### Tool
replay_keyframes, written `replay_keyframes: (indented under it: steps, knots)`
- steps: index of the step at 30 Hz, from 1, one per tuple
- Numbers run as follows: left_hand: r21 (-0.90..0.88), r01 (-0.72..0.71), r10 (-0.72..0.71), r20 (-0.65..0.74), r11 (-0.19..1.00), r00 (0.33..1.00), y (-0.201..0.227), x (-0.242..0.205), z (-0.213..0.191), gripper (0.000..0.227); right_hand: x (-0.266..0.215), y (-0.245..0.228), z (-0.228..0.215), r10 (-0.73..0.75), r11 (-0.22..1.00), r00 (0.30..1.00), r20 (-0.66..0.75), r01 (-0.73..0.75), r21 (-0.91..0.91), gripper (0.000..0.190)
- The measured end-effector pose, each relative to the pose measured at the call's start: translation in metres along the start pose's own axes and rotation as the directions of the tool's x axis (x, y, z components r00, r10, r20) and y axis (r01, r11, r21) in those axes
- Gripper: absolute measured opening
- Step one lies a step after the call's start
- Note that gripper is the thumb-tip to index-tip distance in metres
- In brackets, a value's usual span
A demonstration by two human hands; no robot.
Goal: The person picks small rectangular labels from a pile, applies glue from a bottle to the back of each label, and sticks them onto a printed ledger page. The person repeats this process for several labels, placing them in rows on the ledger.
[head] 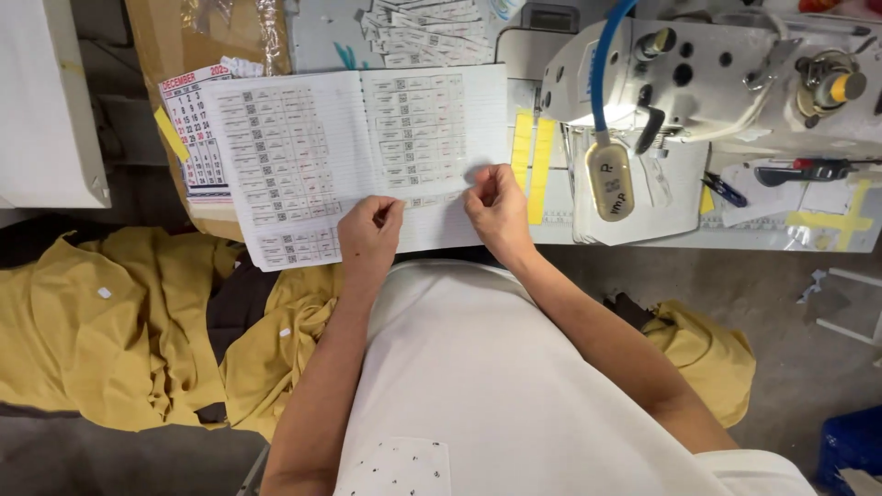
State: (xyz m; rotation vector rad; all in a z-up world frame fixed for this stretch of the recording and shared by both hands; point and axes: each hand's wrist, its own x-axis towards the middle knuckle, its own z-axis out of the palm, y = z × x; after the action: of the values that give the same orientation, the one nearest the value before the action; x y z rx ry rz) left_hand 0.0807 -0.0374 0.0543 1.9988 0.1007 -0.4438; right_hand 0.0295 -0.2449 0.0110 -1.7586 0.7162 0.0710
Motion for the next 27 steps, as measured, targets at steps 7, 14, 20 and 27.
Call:
replay_keyframes:
  steps: [7, 14, 20, 27]
  knots:
    - [0.382, -0.039, 0.071, -0.070, 0.923, 0.995, -0.009, 0.020, 0.012, 0.014, 0.002, -0.022, 0.010, -0.007, 0.987, 1.000, -0.029, 0.002, -0.160, 0.025]
    - [0.340, 0.062, -0.045, -0.059, 0.939, 0.997, -0.012, 0.028, 0.011, 0.013, 0.004, -0.026, 0.008, 0.008, 0.966, 0.999, -0.038, -0.017, -0.256, 0.027]
    - [0.294, 0.070, -0.056, -0.058, 0.953, 0.997, -0.014, 0.030, 0.010, 0.015, 0.008, -0.026, 0.006, 0.042, 0.965, 0.999, -0.026, -0.047, -0.259, 0.029]
    - [0.292, 0.069, -0.051, -0.068, 0.954, 0.996, -0.015, 0.032, 0.011, 0.014, 0.012, -0.022, 0.004, 0.046, 0.973, 0.999, -0.010, -0.047, -0.225, 0.029]
